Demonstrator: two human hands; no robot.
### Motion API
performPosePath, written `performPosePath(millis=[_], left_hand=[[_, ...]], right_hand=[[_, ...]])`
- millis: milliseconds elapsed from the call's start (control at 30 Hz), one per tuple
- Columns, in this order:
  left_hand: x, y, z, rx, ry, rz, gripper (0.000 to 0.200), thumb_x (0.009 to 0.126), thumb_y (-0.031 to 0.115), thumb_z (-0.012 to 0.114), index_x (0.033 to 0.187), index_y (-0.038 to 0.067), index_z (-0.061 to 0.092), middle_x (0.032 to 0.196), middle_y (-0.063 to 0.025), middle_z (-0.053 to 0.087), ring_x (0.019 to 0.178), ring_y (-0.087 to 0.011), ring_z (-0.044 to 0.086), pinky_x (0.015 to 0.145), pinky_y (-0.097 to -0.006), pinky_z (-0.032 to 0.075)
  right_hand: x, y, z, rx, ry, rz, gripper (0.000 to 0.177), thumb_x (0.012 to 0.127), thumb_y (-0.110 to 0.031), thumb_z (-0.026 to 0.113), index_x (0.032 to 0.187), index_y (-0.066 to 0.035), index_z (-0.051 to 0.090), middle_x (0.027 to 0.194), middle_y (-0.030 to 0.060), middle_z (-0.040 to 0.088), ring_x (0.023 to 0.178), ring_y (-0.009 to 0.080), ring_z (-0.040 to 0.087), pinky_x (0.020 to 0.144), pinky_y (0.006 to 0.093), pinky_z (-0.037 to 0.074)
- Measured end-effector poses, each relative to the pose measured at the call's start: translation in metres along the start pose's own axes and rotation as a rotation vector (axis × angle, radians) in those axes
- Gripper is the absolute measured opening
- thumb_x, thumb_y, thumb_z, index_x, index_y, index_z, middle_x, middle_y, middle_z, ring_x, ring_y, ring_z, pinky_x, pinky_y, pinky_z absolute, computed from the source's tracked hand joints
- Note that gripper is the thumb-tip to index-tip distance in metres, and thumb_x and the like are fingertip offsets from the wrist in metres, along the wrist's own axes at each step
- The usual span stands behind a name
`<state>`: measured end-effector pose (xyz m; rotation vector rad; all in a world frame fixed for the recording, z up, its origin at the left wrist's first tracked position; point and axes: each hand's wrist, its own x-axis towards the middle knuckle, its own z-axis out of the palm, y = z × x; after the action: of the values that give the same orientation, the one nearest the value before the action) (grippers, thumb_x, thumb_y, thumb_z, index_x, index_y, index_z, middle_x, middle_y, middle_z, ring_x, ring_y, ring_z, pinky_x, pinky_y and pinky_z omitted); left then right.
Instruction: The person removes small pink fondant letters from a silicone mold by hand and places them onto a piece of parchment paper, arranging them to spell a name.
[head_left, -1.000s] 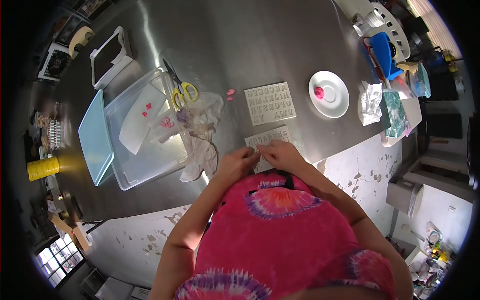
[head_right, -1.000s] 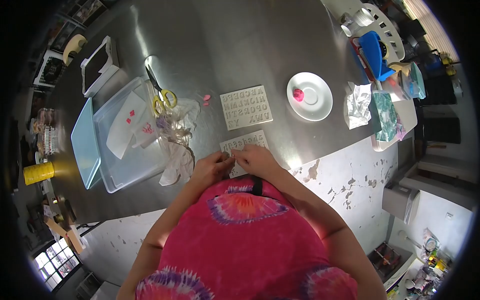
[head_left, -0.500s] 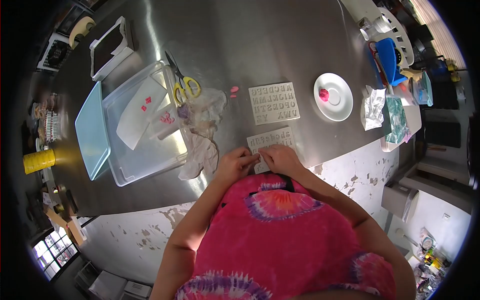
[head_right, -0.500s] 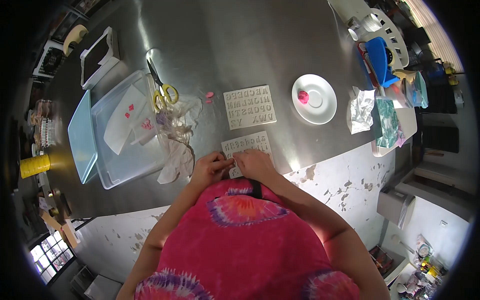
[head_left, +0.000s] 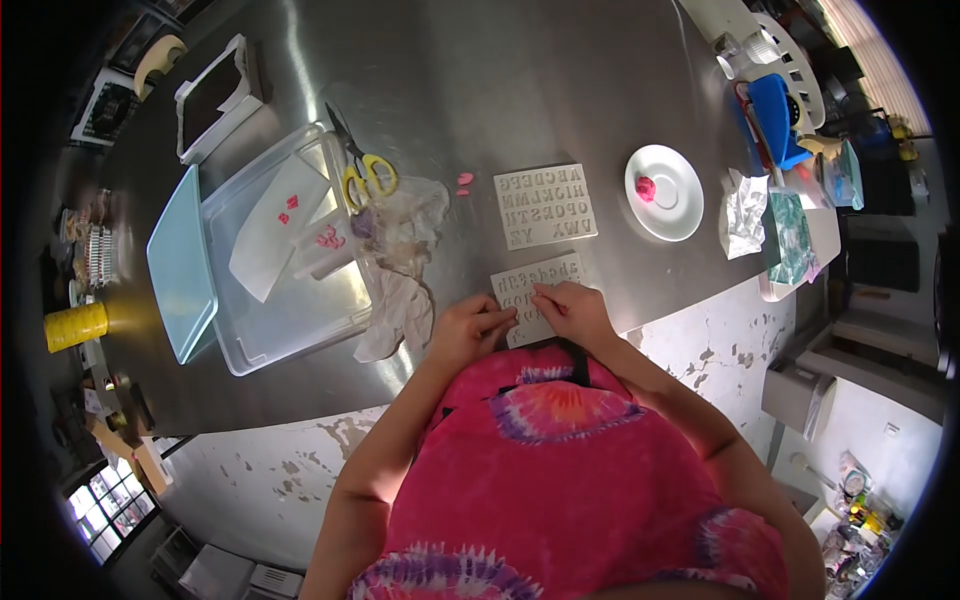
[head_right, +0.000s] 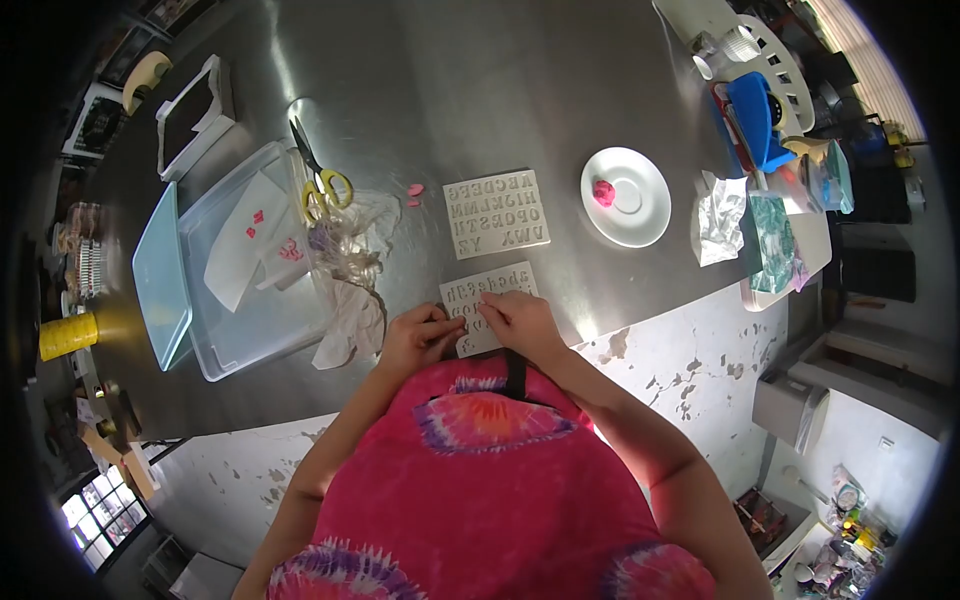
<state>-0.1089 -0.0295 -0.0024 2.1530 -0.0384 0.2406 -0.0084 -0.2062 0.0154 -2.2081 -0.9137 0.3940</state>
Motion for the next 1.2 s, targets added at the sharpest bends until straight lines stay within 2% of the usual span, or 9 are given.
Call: performPosePath(millis=[100,333,400,733,800,933,1000,1133,1200], left_hand=[[0.001,0.001,-0.002,-0.057,-0.021,-0.035,0.023,0.067,0.009,0.074,0.09,0.011,0.07,0.068,-0.0033,0.053,0.055,-0.0161,0.053,0.05,-0.028,0.043],[0.015,0.006,0.0,-0.205,0.058,-0.319,0.019,0.067,0.013,0.075,0.08,0.003,0.066,0.062,-0.0048,0.057,0.053,-0.0111,0.054,0.051,-0.0243,0.044],[0.018,0.004,0.002,-0.187,0.07,-0.422,0.021,0.067,0.015,0.076,0.079,0.003,0.064,0.061,-0.0047,0.058,0.053,-0.01,0.054,0.051,-0.0236,0.044],[0.02,-0.001,0.002,-0.164,0.042,-0.45,0.019,0.067,0.013,0.073,0.079,0.002,0.064,0.06,-0.0037,0.059,0.052,-0.0084,0.054,0.051,-0.0231,0.045],[0.019,-0.002,0.003,-0.164,0.055,-0.443,0.018,0.067,0.013,0.073,0.078,0.001,0.064,0.06,-0.0037,0.06,0.052,-0.0083,0.054,0.051,-0.023,0.045],[0.02,-0.003,0.002,-0.164,0.044,-0.421,0.018,0.067,0.012,0.073,0.078,0.001,0.064,0.06,-0.0038,0.059,0.052,-0.008,0.054,0.051,-0.0227,0.044],[0.021,-0.004,0.002,-0.181,0.032,-0.446,0.018,0.067,0.012,0.073,0.078,0.001,0.064,0.06,-0.0038,0.059,0.052,-0.008,0.053,0.051,-0.0227,0.044],[0.02,-0.005,0.002,-0.195,0.028,-0.447,0.019,0.066,0.014,0.072,0.078,0.001,0.064,0.061,-0.0071,0.059,0.052,-0.0132,0.056,0.051,-0.0261,0.044],[0.022,-0.003,0.002,-0.19,0.021,-0.457,0.021,0.065,0.016,0.072,0.078,0.002,0.064,0.063,-0.0105,0.06,0.054,-0.0184,0.058,0.052,-0.0295,0.046]], right_hand=[[0.005,-0.007,0.001,0.192,0.066,0.152,0.016,0.076,-0.016,0.065,0.087,-0.004,0.063,0.077,0.0109,0.058,0.065,0.0262,0.059,0.057,0.0348,0.048],[0.018,-0.008,0.0,0.1,-0.009,0.068,0.013,0.074,-0.014,0.067,0.082,-0.005,0.063,0.075,0.007,0.058,0.063,0.0227,0.058,0.054,0.0305,0.047],[0.015,-0.008,0.005,-0.044,0.001,-0.188,0.011,0.074,-0.014,0.065,0.081,-0.006,0.063,0.076,0.0073,0.058,0.066,0.0223,0.058,0.055,0.0314,0.048],[0.025,-0.013,-0.006,-0.355,-0.353,-0.382,0.013,0.079,-0.013,0.053,0.088,-0.005,0.059,0.083,0.0094,0.054,0.076,0.026,0.059,0.06,0.035,0.05],[0.032,-0.018,-0.007,-0.294,-0.419,-0.24,0.012,0.08,-0.013,0.055,0.087,-0.004,0.057,0.084,0.0115,0.053,0.077,0.0276,0.059,0.06,0.0374,0.049],[0.048,-0.018,-0.01,-0.151,-0.38,-0.236,0.011,0.08,-0.012,0.058,0.084,-0.003,0.056,0.081,0.0133,0.055,0.073,0.0288,0.058,0.06,0.0366,0.048],[0.057,-0.018,-0.024,0.033,-0.622,0.042,0.012,0.082,-0.013,0.056,0.08,-0.002,0.055,0.08,0.0162,0.059,0.073,0.0337,0.058,0.064,0.0378,0.046],[0.048,-0.02,-0.036,0.192,-0.57,0.174,0.015,0.082,-0.016,0.058,0.081,-0.001,0.056,0.074,0.0167,0.059,0.069,0.0326,0.057,0.062,0.0365,0.045],[0.04,-0.013,-0.029,0.463,-0.425,0.404,0.015,0.082,-0.014,0.058,0.084,0.0,0.059,0.076,0.0164,0.06,0.068,0.0304,0.058,0.061,0.0357,0.045]])
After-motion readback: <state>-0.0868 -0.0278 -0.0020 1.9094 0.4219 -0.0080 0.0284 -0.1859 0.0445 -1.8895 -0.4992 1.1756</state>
